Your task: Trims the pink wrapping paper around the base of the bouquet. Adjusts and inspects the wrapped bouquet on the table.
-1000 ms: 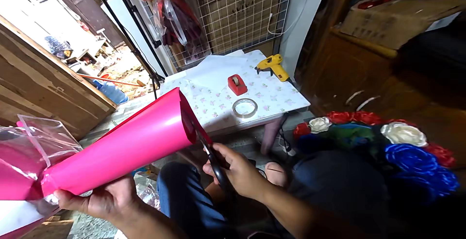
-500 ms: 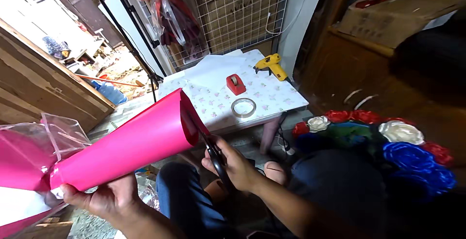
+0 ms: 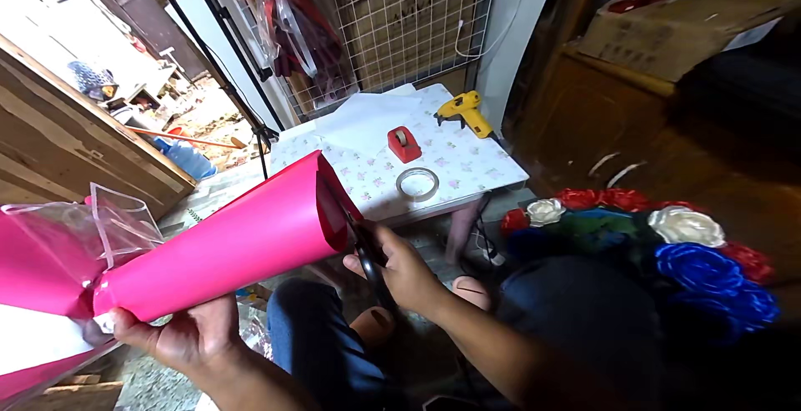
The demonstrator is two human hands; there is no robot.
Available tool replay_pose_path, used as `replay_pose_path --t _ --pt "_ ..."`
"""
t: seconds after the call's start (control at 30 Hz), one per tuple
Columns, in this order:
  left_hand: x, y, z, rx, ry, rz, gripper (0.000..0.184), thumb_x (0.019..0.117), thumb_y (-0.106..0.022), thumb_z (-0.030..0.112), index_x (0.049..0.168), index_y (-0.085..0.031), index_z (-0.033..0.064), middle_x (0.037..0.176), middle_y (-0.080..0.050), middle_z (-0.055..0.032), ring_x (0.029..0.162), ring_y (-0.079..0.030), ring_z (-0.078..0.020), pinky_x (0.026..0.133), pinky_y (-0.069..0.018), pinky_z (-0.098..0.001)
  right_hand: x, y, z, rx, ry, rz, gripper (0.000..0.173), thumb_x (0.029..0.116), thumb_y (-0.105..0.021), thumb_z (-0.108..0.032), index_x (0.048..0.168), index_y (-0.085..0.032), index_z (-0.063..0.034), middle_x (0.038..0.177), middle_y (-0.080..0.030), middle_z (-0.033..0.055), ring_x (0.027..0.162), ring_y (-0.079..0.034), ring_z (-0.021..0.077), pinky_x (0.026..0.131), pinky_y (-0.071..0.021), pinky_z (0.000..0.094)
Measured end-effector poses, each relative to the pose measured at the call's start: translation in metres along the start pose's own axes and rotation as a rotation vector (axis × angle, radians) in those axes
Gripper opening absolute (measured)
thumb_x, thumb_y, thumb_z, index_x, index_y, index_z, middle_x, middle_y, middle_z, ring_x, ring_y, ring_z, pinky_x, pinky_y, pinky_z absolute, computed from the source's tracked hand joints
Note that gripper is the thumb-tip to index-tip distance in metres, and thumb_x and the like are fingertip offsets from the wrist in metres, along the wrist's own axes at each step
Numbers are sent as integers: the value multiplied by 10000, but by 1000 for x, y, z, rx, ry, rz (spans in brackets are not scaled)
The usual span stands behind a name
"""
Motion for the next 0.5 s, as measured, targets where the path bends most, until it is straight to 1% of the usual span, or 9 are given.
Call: replay_pose_path --t 0.1,0.23,0.3,0.33,0.37,0.43,0.47,0.5 --pt "2 1 -1 14 -2 6 571 1009 -375 588 1292 -491 106 1206 -633 -155 1163 -623 -340 939 -517 -622 1 -1 3 19 -1 20 462 970 -701 -304 1301 -585 -4 975 -689 29 787 -627 -7 742 -533 163" --pt "2 2 -1 15 1 10 571 1010 -375 587 1289 -487 101 1199 -631 -161 1157 -625 -341 942 -519 -617 0 0 5 18 -28 33 449 949 -727 -306 1268 -600 -17 950 -697 23 754 -632 -5 715 -537 167" --pt "3 2 -2 22 2 25 583 1011 -359 602 1292 -483 107 1197 -632 -154 1152 -629 -335 935 -523 -614 -2 2 7 0 -81 -17 510 952 -714 -370 1305 -576 -29 964 -676 25 774 -620 10 723 -534 183" --pt "3 2 -2 27 0 35 595 1013 -341 610 1299 -481 107 1201 -633 -150 1153 -629 -330 934 -525 -609 -5 2 8 -14 -91 -53 575 957 -684 -416 1348 -547 -17 980 -649 32 812 -597 27 753 -515 202" --pt "4 3 -1 38 -3 38 604 1017 -315 618 1308 -471 113 1212 -629 -142 1162 -625 -321 938 -524 -605 -9 3 11 -21 -72 -64 633 956 -660 -451 1376 -520 2 972 -619 27 820 -568 28 757 -496 202" --pt "6 6 0 37 -4 42 625 1011 -311 635 1324 -465 117 1226 -626 -141 1167 -623 -327 938 -522 -610 -18 4 16 7 18 29 687 937 -673 -471 1368 -523 43 927 -612 -1 807 -565 3 751 -499 179" --pt "6 8 0 26 -3 39 623 1006 -331 635 1318 -468 113 1222 -627 -147 1162 -624 -334 932 -523 -614 -22 5 17 42 95 111 664 929 -697 -442 1330 -542 64 893 -618 -20 783 -574 -17 730 -509 160" --pt "7 10 0 15 -1 29 613 1003 -362 626 1306 -476 105 1206 -634 -158 1150 -630 -344 922 -527 -618 -25 7 15 86 196 195 603 926 -722 -376 1281 -563 85 860 -633 -29 754 -589 -31 705 -524 148"
Point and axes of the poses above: each hand's wrist, its own x-axis towards the middle knuckle, its own y-axis out of the back of the hand, z = x × y, the point moved 4 cm from there along x, towards the middle knuckle
